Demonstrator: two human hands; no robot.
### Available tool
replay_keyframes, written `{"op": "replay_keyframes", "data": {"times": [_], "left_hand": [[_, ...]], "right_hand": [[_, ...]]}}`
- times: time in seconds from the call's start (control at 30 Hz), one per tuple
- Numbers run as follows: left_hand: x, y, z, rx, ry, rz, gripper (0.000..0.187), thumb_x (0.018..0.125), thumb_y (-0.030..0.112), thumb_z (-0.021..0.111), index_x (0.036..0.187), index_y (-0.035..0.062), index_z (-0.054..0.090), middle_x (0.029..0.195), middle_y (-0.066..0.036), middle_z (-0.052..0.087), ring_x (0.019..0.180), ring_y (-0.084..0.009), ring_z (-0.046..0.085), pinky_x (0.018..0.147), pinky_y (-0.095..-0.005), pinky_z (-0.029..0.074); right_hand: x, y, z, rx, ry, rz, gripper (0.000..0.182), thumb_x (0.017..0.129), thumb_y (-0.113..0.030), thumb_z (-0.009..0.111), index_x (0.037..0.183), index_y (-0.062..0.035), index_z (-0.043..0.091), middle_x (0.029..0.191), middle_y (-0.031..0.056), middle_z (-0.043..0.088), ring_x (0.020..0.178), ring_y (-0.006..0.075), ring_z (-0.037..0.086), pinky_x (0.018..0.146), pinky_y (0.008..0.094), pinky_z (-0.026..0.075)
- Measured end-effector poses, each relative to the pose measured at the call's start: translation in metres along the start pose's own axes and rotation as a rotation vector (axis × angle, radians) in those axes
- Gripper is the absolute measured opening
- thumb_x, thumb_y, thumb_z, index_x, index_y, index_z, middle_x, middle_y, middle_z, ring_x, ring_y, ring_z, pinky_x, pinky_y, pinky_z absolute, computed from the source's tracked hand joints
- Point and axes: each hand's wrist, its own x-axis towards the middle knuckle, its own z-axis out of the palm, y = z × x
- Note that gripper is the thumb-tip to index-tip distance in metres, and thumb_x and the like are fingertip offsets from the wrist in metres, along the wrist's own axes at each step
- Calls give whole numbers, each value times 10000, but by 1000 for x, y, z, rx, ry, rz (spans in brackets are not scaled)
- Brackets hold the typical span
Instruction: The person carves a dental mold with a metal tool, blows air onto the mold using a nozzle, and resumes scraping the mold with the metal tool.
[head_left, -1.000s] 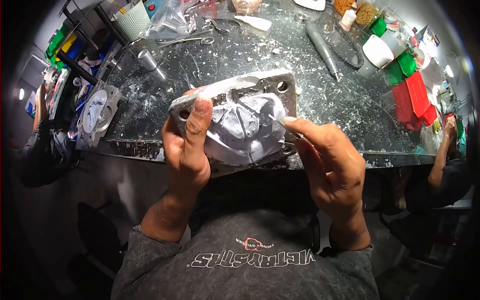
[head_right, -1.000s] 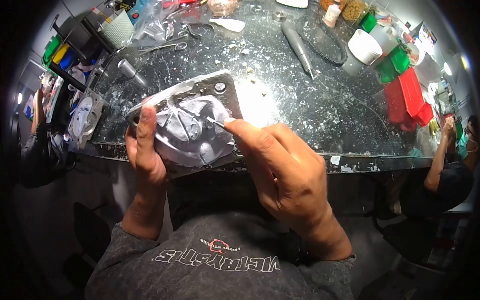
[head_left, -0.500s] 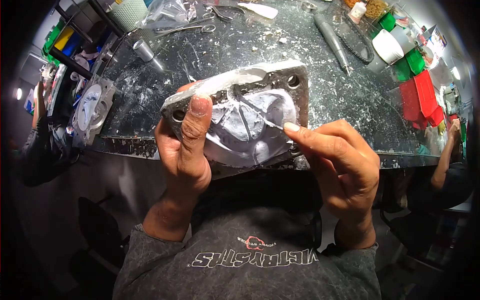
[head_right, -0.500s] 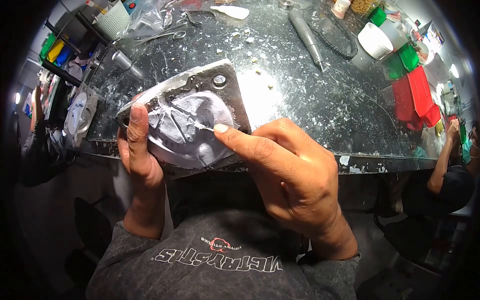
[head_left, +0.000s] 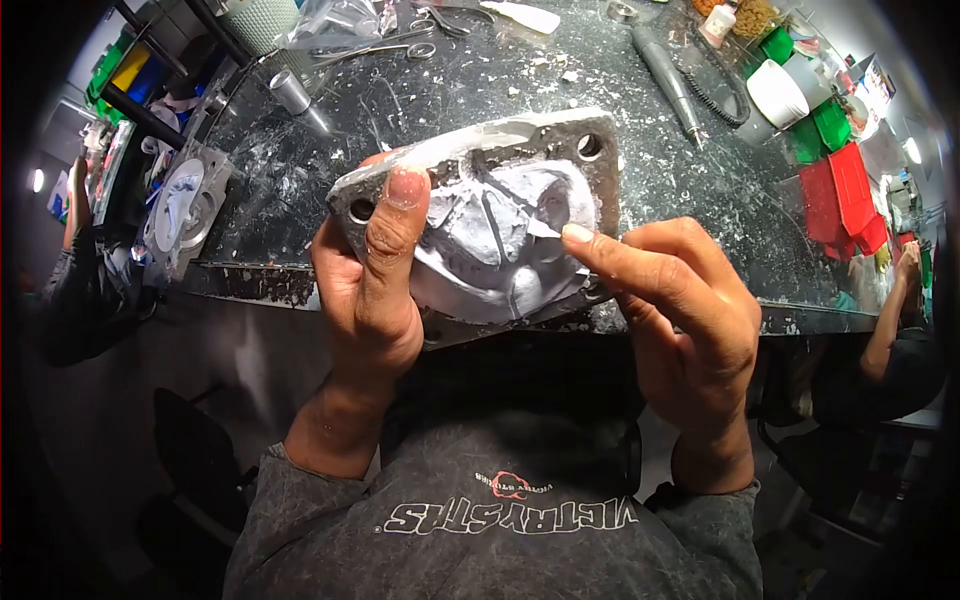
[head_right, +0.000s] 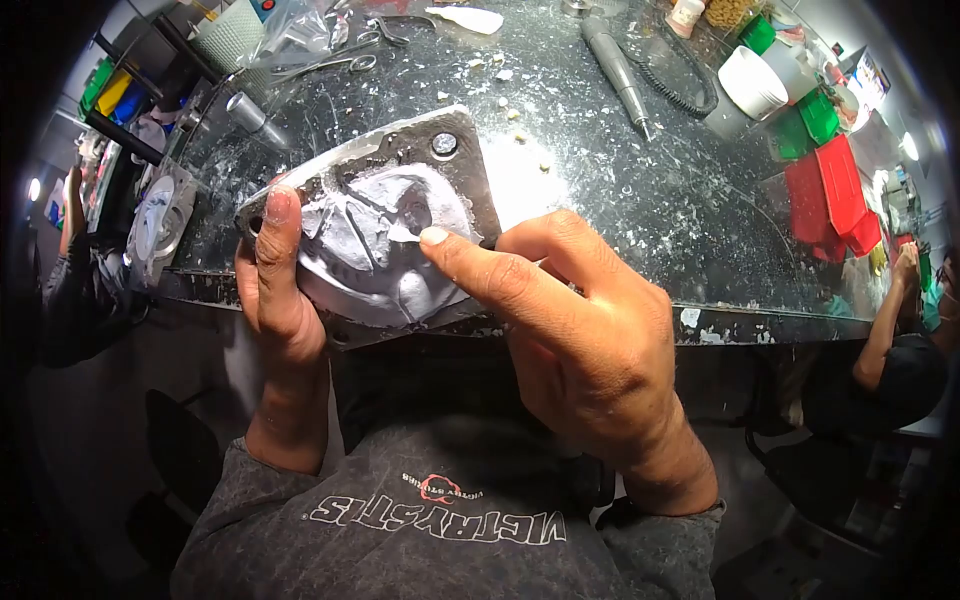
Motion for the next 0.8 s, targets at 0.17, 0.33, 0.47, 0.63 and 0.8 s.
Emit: {"op": "replay_keyframes", "data": {"times": [0.17,0.33,0.47,0.63,0.8], "left_hand": [[1,5,3,-51,-62,3,325,1032,239,624,1206,-28,688,1151,-71,701,1071,-131,625,986,-291,459],[0,2,2,-36,-46,18,329,1029,233,628,1219,-29,687,1148,-72,701,1073,-129,622,992,-289,453],[0,1,-1,7,-18,8,334,1027,227,629,1230,-32,685,1155,-75,702,1079,-133,622,1000,-289,448],[-1,5,7,-17,27,13,329,991,241,697,1189,-22,681,1042,-26,689,1001,-94,583,943,-257,428],[-1,8,12,-3,78,-17,331,994,241,692,1191,-25,679,1042,-26,686,991,-93,578,941,-257,426]], "right_hand": [[0,-1,3,-29,29,-23,309,853,74,686,1132,-32,767,864,93,641,752,177,616,679,281,494],[3,2,2,-21,19,-45,299,854,71,684,1125,-23,766,859,95,642,752,180,621,675,280,491],[3,3,3,-7,13,-39,284,861,64,679,1121,-14,764,860,98,648,752,178,623,675,278,490],[5,6,5,36,30,-61,290,857,63,673,1125,-7,760,834,100,648,725,178,616,660,276,489],[10,3,4,-28,26,-84,305,844,76,671,1124,-6,759,826,103,652,710,185,618,639,278,490]]}}
